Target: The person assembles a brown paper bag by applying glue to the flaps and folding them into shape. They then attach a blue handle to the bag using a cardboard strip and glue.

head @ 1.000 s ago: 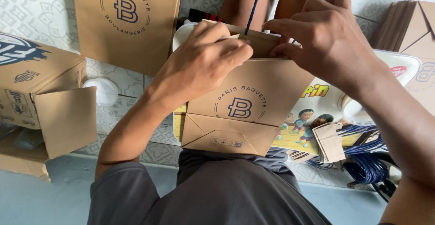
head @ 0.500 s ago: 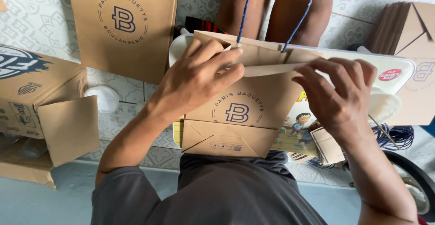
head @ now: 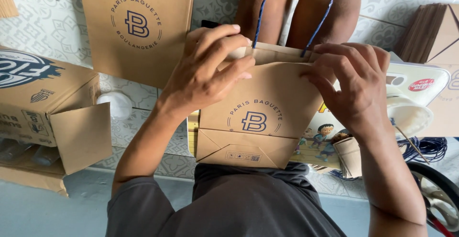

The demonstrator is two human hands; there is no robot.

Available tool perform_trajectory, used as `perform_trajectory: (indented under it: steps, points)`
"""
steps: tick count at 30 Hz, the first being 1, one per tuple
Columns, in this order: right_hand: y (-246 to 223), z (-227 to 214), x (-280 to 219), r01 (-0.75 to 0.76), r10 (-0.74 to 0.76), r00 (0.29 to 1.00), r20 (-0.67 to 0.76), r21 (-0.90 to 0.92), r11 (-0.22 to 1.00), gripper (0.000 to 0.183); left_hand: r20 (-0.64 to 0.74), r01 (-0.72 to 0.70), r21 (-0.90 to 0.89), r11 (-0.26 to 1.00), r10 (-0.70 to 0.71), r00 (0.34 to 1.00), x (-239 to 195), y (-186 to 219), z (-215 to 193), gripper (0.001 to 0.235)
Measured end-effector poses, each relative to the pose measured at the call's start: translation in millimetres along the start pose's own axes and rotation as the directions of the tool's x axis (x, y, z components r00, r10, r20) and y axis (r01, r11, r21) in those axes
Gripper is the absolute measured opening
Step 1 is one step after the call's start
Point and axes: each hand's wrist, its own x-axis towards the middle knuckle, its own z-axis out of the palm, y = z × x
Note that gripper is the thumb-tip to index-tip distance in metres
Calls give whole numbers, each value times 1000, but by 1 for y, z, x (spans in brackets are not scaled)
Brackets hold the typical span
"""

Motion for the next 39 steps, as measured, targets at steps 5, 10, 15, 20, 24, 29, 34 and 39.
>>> perform_trajectory:
  steps: [5, 10, 15, 20, 24, 29, 34, 39]
  points:
    - [-2, 2, 0, 64, -67, 995, -72, -46, 997, 19, -27, 69, -30, 997, -70, 997, -5, -4, 3, 38]
    - [-3, 6, -4, 101, -117, 984, -137, -119, 988, 19, -39, 129, -134, 982, -136, 990, -10, -5, 7, 43]
    - [-1, 11, -9, 124, -145, 968, -206, -108, 986, 17, -48, 159, -262, 952, -178, 983, -6, -5, 2, 22]
    - [1, 18, -8, 218, -261, 914, -309, -166, 962, 12, -48, 165, -216, 962, -180, 983, -6, -3, 1, 15]
    - [2, 18, -7, 234, -269, 916, -299, -146, 961, 13, -82, 138, -187, 973, -156, 984, -12, -4, 9, 22]
    - [1, 16, -4, 200, -237, 939, -250, -164, 966, 10, -104, 103, -140, 985, -118, 988, -16, -6, 15, 23]
    - [2, 17, -6, 182, -217, 945, -244, -157, 971, 7, -129, 92, -122, 988, -107, 986, -15, -5, 15, 24]
    - [5, 12, -7, 132, -129, 970, -207, 1, 991, 11, -135, 82, -110, 991, -97, 986, -18, -6, 17, 25]
